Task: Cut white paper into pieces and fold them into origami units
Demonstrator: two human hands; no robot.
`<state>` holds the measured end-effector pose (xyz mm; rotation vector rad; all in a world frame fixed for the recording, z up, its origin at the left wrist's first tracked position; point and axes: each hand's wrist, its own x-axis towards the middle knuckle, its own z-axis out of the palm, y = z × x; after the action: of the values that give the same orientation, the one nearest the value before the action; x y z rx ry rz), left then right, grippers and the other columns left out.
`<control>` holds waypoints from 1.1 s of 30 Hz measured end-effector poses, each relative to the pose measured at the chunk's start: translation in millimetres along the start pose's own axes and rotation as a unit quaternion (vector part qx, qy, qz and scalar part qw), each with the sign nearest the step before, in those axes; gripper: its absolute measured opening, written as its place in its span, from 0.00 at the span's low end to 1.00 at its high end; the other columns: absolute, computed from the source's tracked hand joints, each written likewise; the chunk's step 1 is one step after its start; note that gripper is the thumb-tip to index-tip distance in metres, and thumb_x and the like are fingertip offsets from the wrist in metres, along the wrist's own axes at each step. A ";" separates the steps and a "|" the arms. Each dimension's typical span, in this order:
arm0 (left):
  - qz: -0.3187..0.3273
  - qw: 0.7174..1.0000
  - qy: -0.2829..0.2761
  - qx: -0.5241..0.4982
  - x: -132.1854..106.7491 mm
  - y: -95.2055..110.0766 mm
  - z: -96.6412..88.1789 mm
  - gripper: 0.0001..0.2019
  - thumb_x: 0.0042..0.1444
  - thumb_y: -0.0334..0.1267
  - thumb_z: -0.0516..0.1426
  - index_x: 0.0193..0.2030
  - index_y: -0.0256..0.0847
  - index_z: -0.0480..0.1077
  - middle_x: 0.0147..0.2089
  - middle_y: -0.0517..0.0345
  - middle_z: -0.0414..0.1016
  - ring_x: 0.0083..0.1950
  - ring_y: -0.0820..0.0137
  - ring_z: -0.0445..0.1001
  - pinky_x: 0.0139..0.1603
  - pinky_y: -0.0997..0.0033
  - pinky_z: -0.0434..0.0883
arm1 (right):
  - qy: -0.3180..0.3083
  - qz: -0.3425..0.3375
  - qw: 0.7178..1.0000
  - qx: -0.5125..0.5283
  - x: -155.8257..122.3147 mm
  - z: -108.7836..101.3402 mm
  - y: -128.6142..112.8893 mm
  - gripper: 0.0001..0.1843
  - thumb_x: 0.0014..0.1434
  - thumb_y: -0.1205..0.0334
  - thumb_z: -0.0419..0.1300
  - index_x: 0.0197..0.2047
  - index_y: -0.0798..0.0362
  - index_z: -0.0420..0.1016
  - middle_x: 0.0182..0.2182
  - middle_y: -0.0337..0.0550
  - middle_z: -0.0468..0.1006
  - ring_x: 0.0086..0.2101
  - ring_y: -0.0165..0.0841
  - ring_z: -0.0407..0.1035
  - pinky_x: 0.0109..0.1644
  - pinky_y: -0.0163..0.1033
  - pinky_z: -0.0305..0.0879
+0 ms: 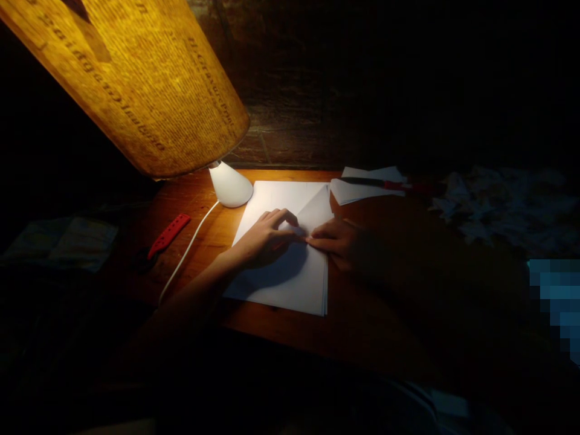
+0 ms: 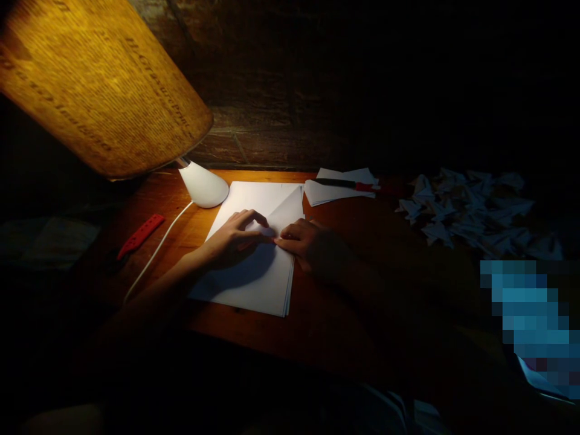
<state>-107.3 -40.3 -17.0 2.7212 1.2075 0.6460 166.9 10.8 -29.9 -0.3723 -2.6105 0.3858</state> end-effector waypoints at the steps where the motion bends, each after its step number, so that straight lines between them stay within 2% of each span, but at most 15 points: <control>1: -0.001 1.000 -0.001 0.000 0.0 0.0 0.1 0.15 0.68 0.30 0.57 0.53 0.52 0.82 0.54 0.49 0.73 0.51 0.61 0.70 0.53 0.54 0.73 | 0.002 0.005 1.000 0.004 0.1 0.0 -0.4 0.19 0.70 0.70 0.57 0.60 0.53 0.81 0.50 0.53 0.83 0.48 0.43 0.73 0.50 0.49 0.68; 6: -0.012 1.000 0.001 -0.008 -0.3 0.9 -1.7 0.13 0.67 0.31 0.58 0.52 0.50 0.80 0.53 0.50 0.75 0.50 0.62 0.72 0.53 0.55 0.73 | -0.003 0.034 0.999 0.023 0.8 -1.0 -2.2 0.19 0.68 0.73 0.57 0.57 0.52 0.83 0.51 0.51 0.83 0.49 0.42 0.72 0.52 0.48 0.68; 12: -0.036 0.998 -0.013 -0.046 -0.2 0.9 -8.9 0.13 0.68 0.29 0.54 0.53 0.42 0.76 0.52 0.49 0.79 0.52 0.61 0.77 0.56 0.55 0.72 | -0.015 0.042 0.998 0.035 2.3 -2.5 -1.3 0.22 0.64 0.75 0.57 0.57 0.51 0.81 0.50 0.49 0.82 0.49 0.42 0.71 0.54 0.49 0.66; 15: -0.022 0.999 -0.030 -0.024 -0.2 0.4 -10.8 0.14 0.68 0.31 0.55 0.56 0.45 0.76 0.52 0.49 0.79 0.52 0.61 0.77 0.56 0.54 0.71 | -0.033 0.046 0.998 0.027 2.0 -3.9 -1.8 0.23 0.65 0.76 0.56 0.59 0.51 0.79 0.50 0.49 0.81 0.49 0.42 0.70 0.53 0.48 0.64; 20: 0.004 1.000 -0.027 -0.012 -1.4 -1.7 -9.4 0.14 0.68 0.31 0.57 0.54 0.50 0.80 0.53 0.51 0.79 0.53 0.62 0.77 0.56 0.53 0.72 | -0.035 0.045 0.998 0.010 0.6 -2.7 -2.2 0.23 0.69 0.72 0.56 0.64 0.51 0.77 0.49 0.50 0.81 0.48 0.42 0.69 0.52 0.48 0.62; 25: 0.008 1.000 -0.021 -0.011 -0.7 -1.4 -8.3 0.17 0.67 0.29 0.58 0.55 0.53 0.81 0.54 0.51 0.79 0.52 0.62 0.77 0.55 0.52 0.73 | -0.032 0.043 0.998 0.034 1.1 -3.4 -0.8 0.21 0.70 0.71 0.56 0.60 0.49 0.80 0.50 0.49 0.81 0.49 0.41 0.70 0.51 0.48 0.63; 29: 0.002 1.000 -0.023 -0.007 0.5 0.4 -9.6 0.15 0.67 0.30 0.58 0.53 0.51 0.82 0.55 0.50 0.79 0.52 0.62 0.76 0.54 0.53 0.72 | -0.045 0.036 0.998 0.038 1.8 -6.3 -0.4 0.21 0.71 0.71 0.55 0.60 0.48 0.80 0.51 0.49 0.81 0.50 0.41 0.70 0.52 0.48 0.64; 33: -0.006 1.000 -0.026 -0.011 -0.4 0.5 -14.6 0.15 0.64 0.29 0.59 0.48 0.51 0.83 0.55 0.51 0.77 0.53 0.61 0.75 0.56 0.52 0.72 | -0.031 0.042 0.998 0.038 1.2 -5.2 -0.7 0.21 0.69 0.72 0.56 0.60 0.48 0.81 0.51 0.49 0.82 0.50 0.42 0.71 0.52 0.49 0.65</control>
<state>-113.3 -42.1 -3.8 2.6930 1.1971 0.5802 168.3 11.6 -24.8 -0.4520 -2.6370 0.5308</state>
